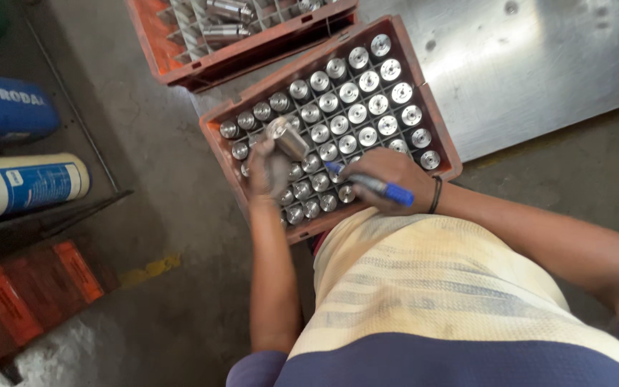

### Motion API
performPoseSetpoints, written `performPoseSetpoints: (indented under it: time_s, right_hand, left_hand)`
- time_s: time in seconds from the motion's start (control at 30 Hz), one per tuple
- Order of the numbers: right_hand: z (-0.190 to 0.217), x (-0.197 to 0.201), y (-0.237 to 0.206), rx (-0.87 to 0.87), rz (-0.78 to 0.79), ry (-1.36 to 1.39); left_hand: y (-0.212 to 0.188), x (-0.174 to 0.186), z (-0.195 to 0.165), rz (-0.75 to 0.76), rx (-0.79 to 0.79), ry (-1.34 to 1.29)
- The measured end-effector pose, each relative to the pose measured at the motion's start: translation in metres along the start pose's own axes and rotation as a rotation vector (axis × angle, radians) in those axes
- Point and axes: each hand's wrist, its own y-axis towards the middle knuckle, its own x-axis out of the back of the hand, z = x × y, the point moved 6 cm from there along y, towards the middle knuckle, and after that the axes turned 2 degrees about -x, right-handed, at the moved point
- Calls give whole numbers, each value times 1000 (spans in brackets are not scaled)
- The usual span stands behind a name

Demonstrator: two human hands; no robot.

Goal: The person stands at a metal table and marks cylindrical metal components one at a time with a blue marker, then places each marked part into a compartment of a grid tray. An adjacent crate holds unmarked parts, and the person continues marking and arranging parts across the episode.

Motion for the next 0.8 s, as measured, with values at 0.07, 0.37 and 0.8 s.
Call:
performPoseSetpoints:
  time_s: [0.07, 0.37, 0.8]
  right_hand:
    - [7, -11, 5, 137, 118, -63]
    - [-5, -6, -1, -24, -63, 76]
    - [-8, -6, 0, -69, -34, 46]
  left_hand:
    - [3, -10, 24, -51, -7, 135]
    - [8, -15, 66, -123, -44, 228]
    - [-13, -14, 15, -344, -216, 1580]
